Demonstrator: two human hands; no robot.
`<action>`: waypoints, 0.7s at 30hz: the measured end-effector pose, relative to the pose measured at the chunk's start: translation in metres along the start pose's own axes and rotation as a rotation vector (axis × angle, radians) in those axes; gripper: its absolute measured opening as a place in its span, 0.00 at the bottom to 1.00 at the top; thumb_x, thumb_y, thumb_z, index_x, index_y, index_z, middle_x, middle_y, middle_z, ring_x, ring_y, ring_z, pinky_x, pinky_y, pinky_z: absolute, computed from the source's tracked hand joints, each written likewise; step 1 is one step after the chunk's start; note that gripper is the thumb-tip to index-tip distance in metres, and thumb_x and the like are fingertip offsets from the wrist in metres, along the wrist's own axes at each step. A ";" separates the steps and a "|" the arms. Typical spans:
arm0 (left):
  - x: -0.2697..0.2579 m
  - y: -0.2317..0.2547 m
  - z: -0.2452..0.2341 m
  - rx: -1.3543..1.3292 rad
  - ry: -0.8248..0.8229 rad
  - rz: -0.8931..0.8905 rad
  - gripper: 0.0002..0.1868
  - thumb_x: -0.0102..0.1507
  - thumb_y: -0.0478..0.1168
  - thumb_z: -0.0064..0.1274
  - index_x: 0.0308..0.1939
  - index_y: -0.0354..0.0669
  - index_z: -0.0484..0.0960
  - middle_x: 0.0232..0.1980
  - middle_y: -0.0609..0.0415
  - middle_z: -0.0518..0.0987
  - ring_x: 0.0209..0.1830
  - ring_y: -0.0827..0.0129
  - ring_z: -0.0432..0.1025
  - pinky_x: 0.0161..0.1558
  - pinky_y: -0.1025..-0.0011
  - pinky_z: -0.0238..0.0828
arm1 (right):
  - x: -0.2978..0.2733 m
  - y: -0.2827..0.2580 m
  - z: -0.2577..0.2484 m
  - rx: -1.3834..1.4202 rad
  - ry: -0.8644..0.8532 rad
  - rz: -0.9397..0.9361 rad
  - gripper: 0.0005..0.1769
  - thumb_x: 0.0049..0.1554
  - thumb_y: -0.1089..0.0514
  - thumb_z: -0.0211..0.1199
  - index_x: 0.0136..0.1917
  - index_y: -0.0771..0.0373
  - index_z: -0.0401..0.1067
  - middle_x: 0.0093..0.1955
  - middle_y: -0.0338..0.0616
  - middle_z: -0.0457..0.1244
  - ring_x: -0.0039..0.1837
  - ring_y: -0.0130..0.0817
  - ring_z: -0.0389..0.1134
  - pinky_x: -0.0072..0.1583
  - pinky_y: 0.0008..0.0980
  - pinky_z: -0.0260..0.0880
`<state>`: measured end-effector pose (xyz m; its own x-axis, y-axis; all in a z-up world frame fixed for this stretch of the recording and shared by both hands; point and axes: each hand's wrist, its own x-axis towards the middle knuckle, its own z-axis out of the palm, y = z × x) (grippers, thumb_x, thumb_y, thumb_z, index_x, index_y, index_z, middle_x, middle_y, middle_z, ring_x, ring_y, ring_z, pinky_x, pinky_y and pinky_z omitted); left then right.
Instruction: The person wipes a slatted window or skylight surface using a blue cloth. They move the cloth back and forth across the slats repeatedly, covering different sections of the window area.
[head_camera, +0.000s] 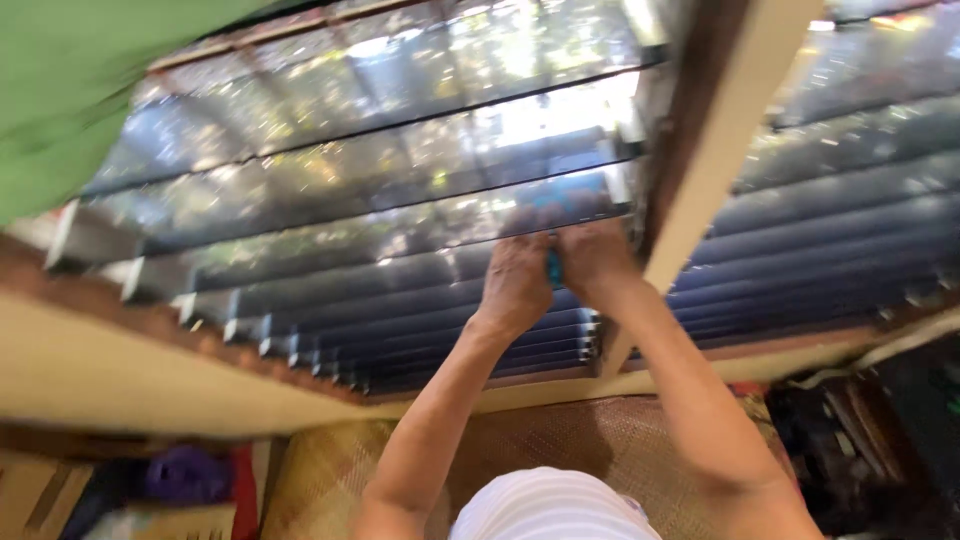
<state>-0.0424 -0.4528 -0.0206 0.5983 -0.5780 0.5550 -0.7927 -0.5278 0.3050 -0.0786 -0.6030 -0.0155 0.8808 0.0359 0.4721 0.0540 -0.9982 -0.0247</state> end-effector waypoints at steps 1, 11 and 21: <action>0.001 0.002 -0.002 0.018 0.011 -0.030 0.24 0.49 0.29 0.49 0.49 0.48 0.79 0.42 0.45 0.78 0.42 0.44 0.75 0.47 0.53 0.69 | -0.002 0.003 0.006 0.015 -0.003 -0.033 0.11 0.56 0.56 0.53 0.36 0.45 0.75 0.32 0.38 0.68 0.44 0.46 0.73 0.47 0.48 0.69; -0.005 0.010 -0.009 0.094 0.067 -0.019 0.20 0.54 0.30 0.48 0.51 0.42 0.77 0.38 0.42 0.78 0.38 0.46 0.74 0.43 0.53 0.70 | 0.000 0.001 -0.018 -0.059 0.186 -0.197 0.05 0.63 0.53 0.58 0.45 0.53 0.71 0.38 0.47 0.66 0.44 0.53 0.70 0.50 0.52 0.66; -0.006 0.001 -0.008 -0.076 0.014 -0.020 0.20 0.62 0.32 0.45 0.59 0.42 0.75 0.55 0.46 0.82 0.58 0.50 0.74 0.67 0.57 0.65 | -0.008 -0.006 -0.022 0.037 0.238 -0.192 0.09 0.68 0.59 0.55 0.55 0.64 0.75 0.52 0.59 0.69 0.57 0.66 0.68 0.58 0.57 0.63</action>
